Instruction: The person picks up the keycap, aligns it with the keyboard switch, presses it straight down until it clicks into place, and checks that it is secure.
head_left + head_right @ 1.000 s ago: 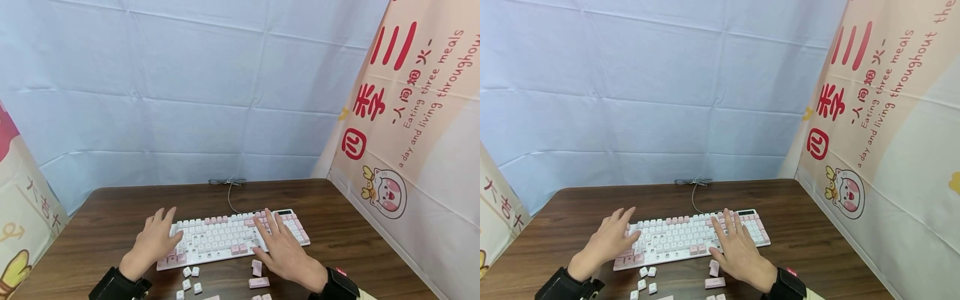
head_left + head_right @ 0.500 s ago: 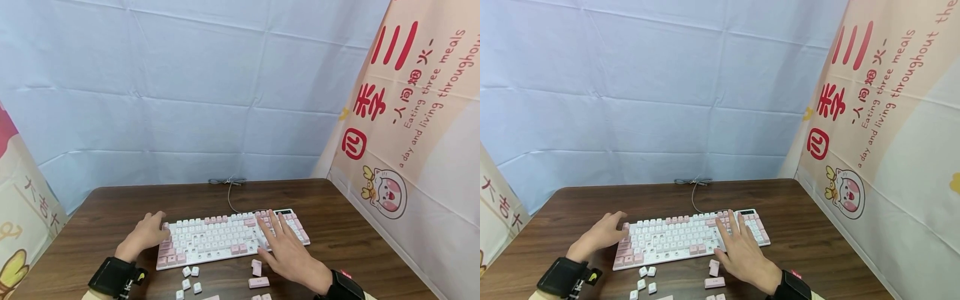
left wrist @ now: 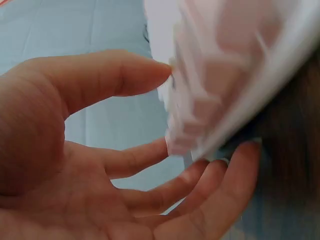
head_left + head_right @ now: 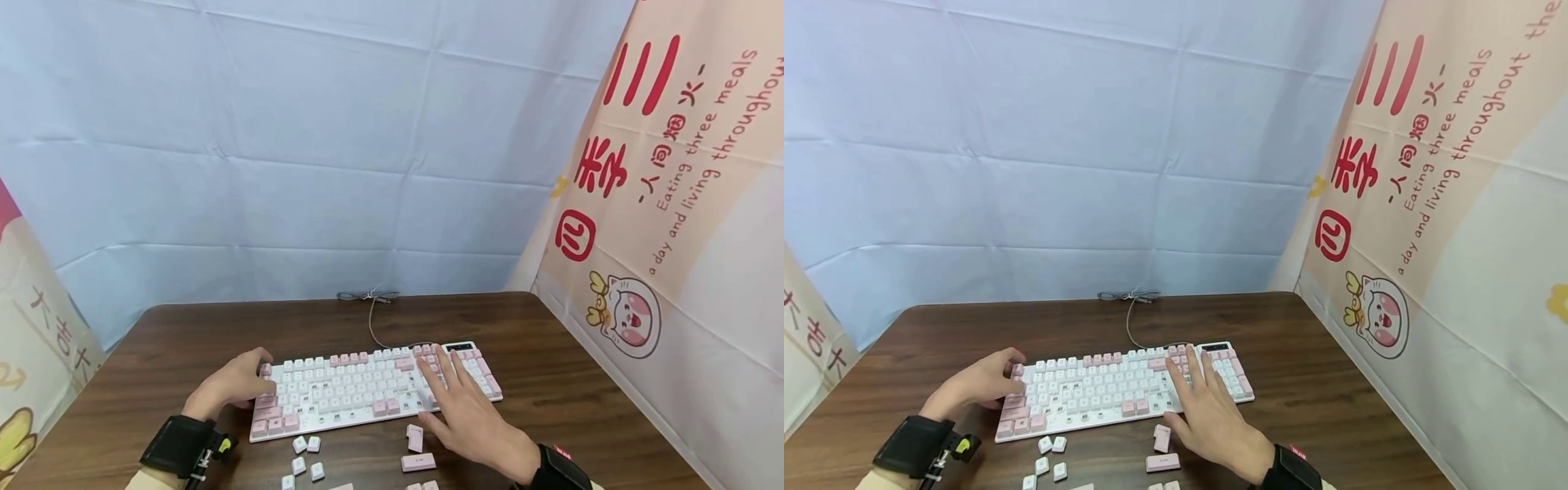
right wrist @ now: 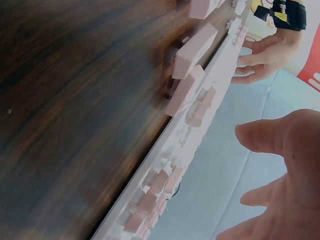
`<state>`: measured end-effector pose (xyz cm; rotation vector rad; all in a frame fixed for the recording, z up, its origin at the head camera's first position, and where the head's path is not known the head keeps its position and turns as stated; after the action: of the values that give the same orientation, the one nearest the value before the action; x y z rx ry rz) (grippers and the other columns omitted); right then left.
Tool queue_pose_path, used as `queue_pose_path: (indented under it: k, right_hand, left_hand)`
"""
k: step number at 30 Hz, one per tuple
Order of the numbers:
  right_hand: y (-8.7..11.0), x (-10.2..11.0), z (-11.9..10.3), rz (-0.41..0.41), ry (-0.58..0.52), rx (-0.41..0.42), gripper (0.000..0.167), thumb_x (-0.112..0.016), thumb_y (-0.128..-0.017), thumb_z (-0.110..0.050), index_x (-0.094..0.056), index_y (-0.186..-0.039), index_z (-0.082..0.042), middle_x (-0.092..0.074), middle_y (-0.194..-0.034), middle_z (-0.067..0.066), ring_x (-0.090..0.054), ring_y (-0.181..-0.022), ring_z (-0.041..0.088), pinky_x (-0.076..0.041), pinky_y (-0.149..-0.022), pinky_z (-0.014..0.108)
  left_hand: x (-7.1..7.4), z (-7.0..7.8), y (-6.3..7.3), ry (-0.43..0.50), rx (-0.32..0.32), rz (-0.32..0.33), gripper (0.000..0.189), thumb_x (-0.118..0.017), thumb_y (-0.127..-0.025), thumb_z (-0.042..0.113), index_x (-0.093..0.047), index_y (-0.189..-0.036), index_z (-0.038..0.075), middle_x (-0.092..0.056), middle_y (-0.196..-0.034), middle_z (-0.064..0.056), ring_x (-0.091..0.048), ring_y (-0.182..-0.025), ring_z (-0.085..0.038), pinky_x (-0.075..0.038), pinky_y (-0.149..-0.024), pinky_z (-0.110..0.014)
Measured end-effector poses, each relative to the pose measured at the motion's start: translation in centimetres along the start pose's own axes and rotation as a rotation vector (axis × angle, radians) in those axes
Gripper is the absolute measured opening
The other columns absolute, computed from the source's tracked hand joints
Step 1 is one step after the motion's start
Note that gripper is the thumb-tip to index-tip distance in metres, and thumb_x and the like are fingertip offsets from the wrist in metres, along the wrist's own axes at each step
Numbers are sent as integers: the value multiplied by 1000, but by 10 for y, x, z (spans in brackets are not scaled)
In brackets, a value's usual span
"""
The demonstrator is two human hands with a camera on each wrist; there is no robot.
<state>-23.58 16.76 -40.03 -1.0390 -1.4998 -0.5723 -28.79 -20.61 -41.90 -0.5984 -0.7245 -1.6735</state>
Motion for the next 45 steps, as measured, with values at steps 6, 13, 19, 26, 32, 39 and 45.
queue_pose_path:
  k: [6,13,19,26,32,39,45]
  right_hand:
    - [-1,5,1,-29,-3,39,79,-76,-93,-26,-36,-158,-4,-32,-161,34,-36,-146,55,-41,-110,64]
    - [-4,16,0,-73,25,125,57,-80,-90,-25,-58,-139,-6,-63,-126,12,-62,-108,25,-52,-85,40]
    - [-10,17,-4,-173,-23,181,37,-79,-90,-23,-69,-122,-8,-69,-114,6,-67,-99,18,-54,-81,33]
    - [-14,13,-10,-239,-35,210,31,-82,-88,-23,-72,-114,-9,-71,-109,4,-67,-96,14,-54,-79,31]
    - [-16,11,-13,-278,-20,192,33,-84,-85,-24,-73,-112,-9,-72,-108,3,-67,-96,13,-54,-81,31]
    - [-22,5,-19,-269,-37,202,25,-81,-86,-21,-74,-107,-7,-75,-103,5,-67,-91,12,-54,-79,30]
    - [-21,-3,-22,-244,-16,209,30,-83,-82,-20,-74,-107,-7,-75,-100,4,-67,-87,11,-53,-75,28]
  left_hand:
    - [-3,0,-1,35,7,-11,60,-72,-84,6,-48,-136,-12,-60,-117,-24,-62,-79,-20,-58,-62,-37]
    - [-3,-2,-5,20,9,-8,60,-72,-85,8,-48,-135,-13,-60,-112,-22,-61,-79,-19,-57,-62,-36]
    - [-2,-2,-4,-5,14,-5,60,-74,-85,9,-48,-135,-13,-61,-115,-24,-61,-83,-21,-58,-63,-36]
    - [-3,0,-3,-34,1,10,56,-75,-86,10,-51,-131,-13,-62,-110,-22,-61,-84,-21,-57,-63,-36]
    - [-3,1,-3,-45,-14,13,55,-75,-86,10,-52,-130,-13,-62,-112,-22,-60,-85,-22,-56,-62,-35]
    - [-2,0,-3,-44,-29,17,54,-73,-86,9,-51,-131,-12,-60,-115,-25,-59,-84,-23,-54,-61,-35]
    - [-5,-1,-3,-50,-23,16,53,-74,-86,10,-52,-130,-11,-60,-117,-25,-58,-87,-24,-53,-62,-34]
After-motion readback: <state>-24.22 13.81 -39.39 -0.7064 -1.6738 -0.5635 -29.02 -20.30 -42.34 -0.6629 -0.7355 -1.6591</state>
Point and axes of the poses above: each hand's wrist, its own y-axis away from the middle knuckle, its own x-axis out of the back of the hand, z = x × y, the point moved 4 cm from there along -y, towards the middle knuckle
